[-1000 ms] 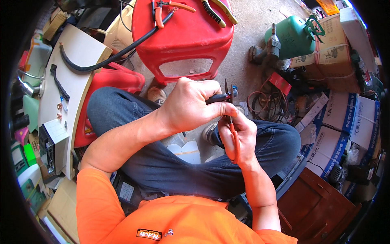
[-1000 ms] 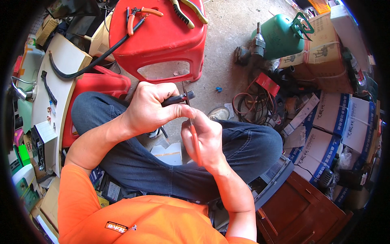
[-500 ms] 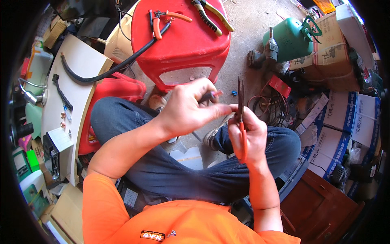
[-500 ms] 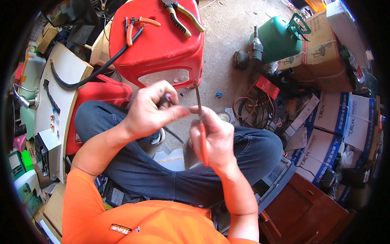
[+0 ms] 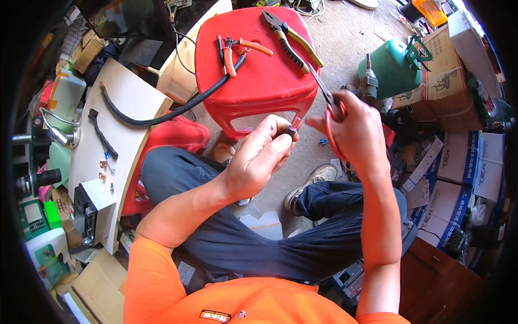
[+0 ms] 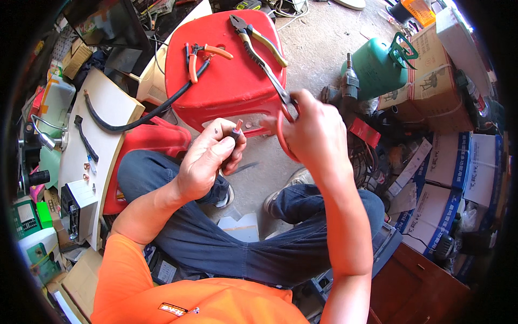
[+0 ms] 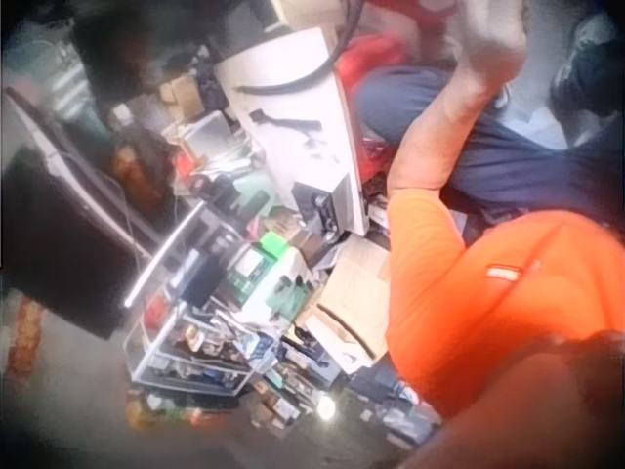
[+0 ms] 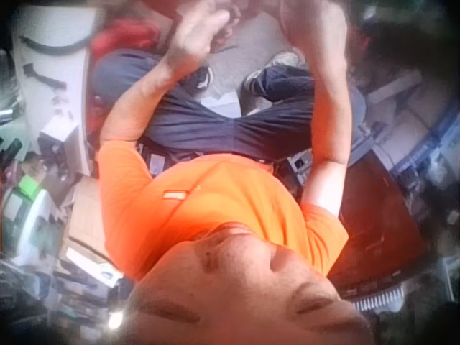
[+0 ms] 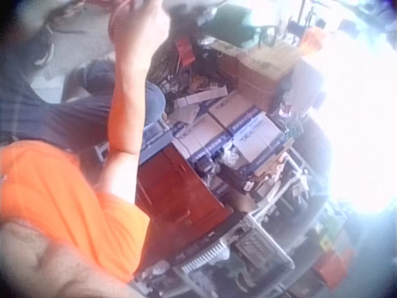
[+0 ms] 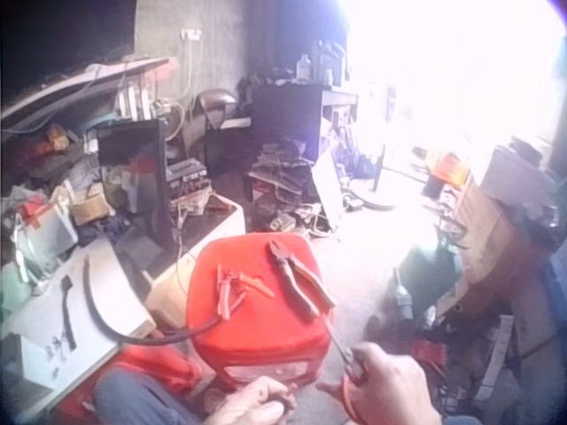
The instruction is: The person strips the insulation off the ends of two black wires using wire cutters. They then insert a copper ring terminal onto each wire end and use pliers to crimp the terminals securely onto the wires.
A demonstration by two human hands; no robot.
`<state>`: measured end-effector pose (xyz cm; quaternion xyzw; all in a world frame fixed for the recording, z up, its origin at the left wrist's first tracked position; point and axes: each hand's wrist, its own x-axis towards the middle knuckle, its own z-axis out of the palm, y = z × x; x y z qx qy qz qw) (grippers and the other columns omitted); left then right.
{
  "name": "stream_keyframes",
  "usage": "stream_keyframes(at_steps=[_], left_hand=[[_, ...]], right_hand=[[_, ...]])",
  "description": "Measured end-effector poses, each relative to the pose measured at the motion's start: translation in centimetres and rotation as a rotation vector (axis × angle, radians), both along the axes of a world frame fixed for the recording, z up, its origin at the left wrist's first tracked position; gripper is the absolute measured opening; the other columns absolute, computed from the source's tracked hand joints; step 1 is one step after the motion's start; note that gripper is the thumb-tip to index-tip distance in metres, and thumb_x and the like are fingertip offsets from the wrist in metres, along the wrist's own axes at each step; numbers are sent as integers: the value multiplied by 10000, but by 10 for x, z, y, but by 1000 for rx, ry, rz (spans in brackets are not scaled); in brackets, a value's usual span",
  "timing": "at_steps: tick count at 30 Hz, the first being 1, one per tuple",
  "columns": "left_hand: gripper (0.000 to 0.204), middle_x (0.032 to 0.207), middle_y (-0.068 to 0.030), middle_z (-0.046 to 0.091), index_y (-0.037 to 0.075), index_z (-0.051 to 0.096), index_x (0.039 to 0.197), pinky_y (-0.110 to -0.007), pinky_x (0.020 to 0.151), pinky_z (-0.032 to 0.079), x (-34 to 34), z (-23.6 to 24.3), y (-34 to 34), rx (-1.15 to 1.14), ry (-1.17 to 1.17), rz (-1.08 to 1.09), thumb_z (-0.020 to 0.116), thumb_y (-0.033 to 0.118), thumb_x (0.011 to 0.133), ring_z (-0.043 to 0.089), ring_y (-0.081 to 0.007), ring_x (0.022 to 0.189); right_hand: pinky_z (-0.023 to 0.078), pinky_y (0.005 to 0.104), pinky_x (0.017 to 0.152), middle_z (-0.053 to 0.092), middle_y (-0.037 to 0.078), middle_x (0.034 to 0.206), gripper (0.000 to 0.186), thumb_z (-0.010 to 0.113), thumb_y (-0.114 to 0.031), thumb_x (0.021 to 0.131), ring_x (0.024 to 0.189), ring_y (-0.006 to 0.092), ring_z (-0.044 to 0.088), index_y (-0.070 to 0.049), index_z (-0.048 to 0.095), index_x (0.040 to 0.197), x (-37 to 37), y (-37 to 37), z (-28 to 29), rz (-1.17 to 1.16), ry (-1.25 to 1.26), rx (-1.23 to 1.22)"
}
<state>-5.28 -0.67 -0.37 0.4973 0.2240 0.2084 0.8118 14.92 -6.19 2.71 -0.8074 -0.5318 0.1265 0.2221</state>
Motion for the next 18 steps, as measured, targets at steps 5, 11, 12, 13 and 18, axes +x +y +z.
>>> stream_keyframes(at_steps=[5, 11, 12, 13, 18], left_hand=[[174, 911, -47, 538, 3, 494, 1143, -278, 732, 505, -4, -1, 5, 128, -35, 88, 486, 123, 1017, 529, -104, 787], [209, 966, -22, 585, -8, 542, 1162, -246, 775, 491, -10, 5, 8, 157, 24, 168, 571, 90, 979, 533, -67, 834], [204, 983, -23, 594, -12, 550, 1151, -231, 775, 477, -12, 6, 10, 183, 44, 176, 580, 81, 972, 531, -57, 847], [198, 1000, -24, 603, -16, 558, 1140, -216, 774, 464, -13, 8, 11, 208, 63, 182, 590, 73, 965, 530, -48, 859], [176, 959, -19, 621, -15, 586, 1101, -210, 760, 457, -16, 13, 11, 192, 99, 163, 621, 56, 943, 537, -43, 860]], right_hand=[[535, 465, 723, 666, 258, 816, 298, 707, -212, 779, 802, 406, 671, 35, 654, 937, -4, 66, 4, 128, -38, 152], [531, 474, 810, 666, 283, 875, 233, 604, -171, 832, 865, 432, 663, 34, 684, 908, -31, 128, 4, 94, -182, -63], [532, 477, 809, 668, 281, 884, 231, 603, -172, 837, 860, 432, 663, 35, 682, 900, -36, 134, 2, 121, -180, -99], [533, 480, 809, 670, 278, 893, 229, 603, -173, 843, 855, 431, 664, 36, 680, 892, -39, 138, -2, 146, -179, -136], [539, 410, 668, 677, 201, 766, 201, 614, -148, 854, 701, 327, 675, 22, 688, 931, -31, 100, 6, 175, -114, 198]])
